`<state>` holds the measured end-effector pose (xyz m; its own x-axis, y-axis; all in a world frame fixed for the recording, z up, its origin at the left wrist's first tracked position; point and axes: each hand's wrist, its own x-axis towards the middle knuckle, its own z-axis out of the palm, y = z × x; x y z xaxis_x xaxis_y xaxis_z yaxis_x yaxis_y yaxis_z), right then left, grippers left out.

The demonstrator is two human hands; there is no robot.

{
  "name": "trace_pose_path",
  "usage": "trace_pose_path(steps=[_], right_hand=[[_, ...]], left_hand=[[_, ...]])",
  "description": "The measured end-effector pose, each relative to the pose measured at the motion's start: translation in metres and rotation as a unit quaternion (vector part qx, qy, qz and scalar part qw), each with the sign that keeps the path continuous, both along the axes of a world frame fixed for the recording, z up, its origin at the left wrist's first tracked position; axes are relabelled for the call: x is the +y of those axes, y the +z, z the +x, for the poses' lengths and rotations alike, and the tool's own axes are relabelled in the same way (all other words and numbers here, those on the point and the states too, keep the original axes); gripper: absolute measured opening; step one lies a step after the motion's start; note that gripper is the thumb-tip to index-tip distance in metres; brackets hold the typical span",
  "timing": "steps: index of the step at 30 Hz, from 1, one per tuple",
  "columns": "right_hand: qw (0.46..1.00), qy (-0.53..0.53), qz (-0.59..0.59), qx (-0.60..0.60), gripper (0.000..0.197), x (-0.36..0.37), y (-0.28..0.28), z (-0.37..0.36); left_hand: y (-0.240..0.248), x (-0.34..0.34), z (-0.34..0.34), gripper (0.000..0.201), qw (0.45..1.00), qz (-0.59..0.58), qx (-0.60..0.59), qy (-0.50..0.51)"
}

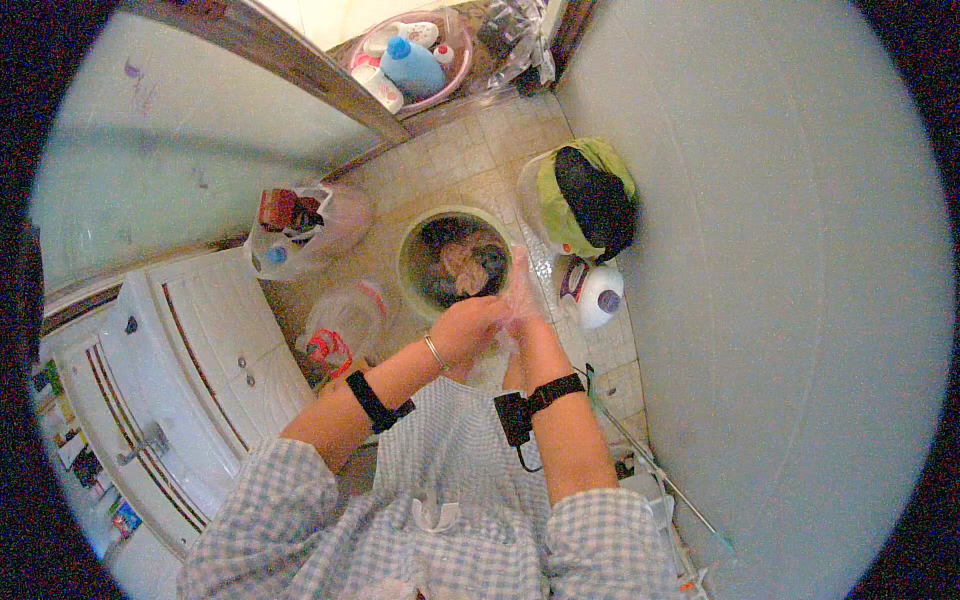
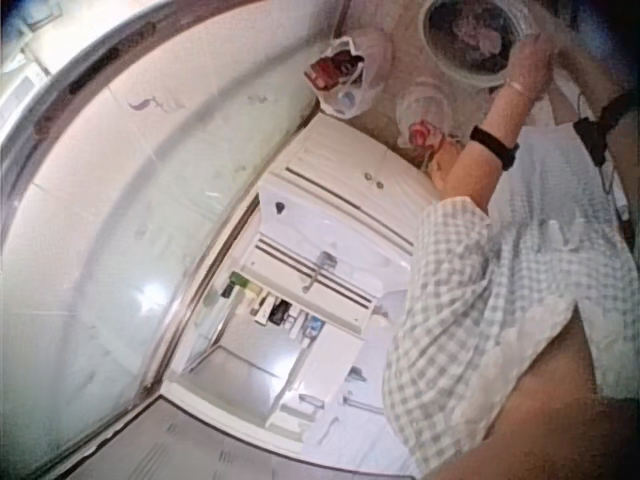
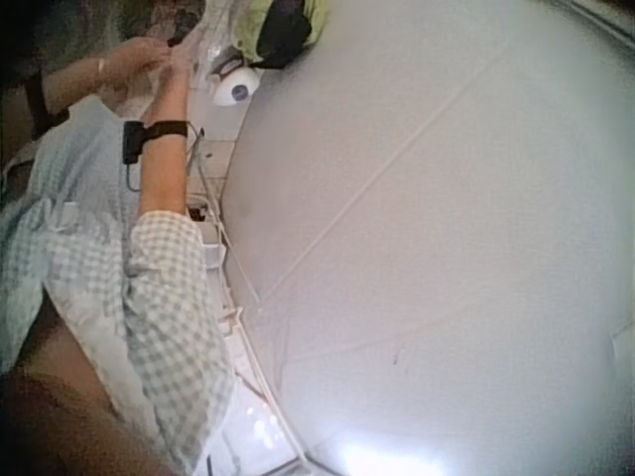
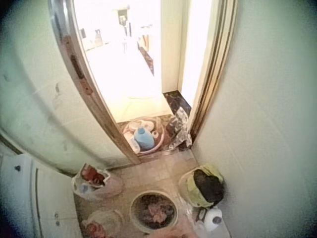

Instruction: The person squeegees the bathroom floor, then puts on plastic gloves and washes clothing in a bucket of water by hand.

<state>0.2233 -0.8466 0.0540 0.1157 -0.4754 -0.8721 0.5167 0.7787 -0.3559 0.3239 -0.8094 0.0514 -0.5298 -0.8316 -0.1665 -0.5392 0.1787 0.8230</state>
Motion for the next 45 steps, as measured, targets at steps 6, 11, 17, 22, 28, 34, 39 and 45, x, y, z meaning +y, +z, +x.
trace_pose_path(steps=[6,11,17,22,28,34,39,45], right_hand=[[0.897,0.243,-0.146,0.339,0.069,-0.002,-0.11,-0.057],[0.85,0.347,-0.166,0.36,0.07,-0.014,-0.166,-0.097],[0.757,0.365,-0.111,0.53,0.075,-0.047,-0.157,-0.135],[0.727,0.333,-0.082,0.595,0.076,-0.083,-0.174,-0.169],[0.66,0.383,-0.119,0.635,0.098,-0.116,-0.211,-0.205],[0.616,0.514,-0.013,0.597,0.113,-0.158,-0.208,-0.212],[0.647,0.467,-0.015,0.603,0.114,-0.159,-0.249,-0.22],[0.689,0.374,-0.096,0.613,0.091,-0.146,-0.296,-0.229]], left_hand=[[-0.011,-0.02,-0.045,0.006,0.998,0.065,0.011,0.013],[-0.029,-0.034,-0.074,0.006,0.996,0.089,0.027,0.016],[-0.065,-0.053,-0.099,0.013,0.989,0.131,-0.01,0.063],[-0.094,-0.068,-0.106,0.024,0.977,0.166,-0.019,0.131],[-0.157,-0.084,-0.095,0.03,0.973,0.157,-0.025,0.167],[-0.222,-0.102,-0.093,0.041,0.955,0.192,-0.052,0.222],[-0.269,-0.12,-0.103,0.072,0.925,0.258,-0.025,0.278],[-0.331,-0.136,-0.125,0.093,0.926,0.23,-0.01,0.301]])
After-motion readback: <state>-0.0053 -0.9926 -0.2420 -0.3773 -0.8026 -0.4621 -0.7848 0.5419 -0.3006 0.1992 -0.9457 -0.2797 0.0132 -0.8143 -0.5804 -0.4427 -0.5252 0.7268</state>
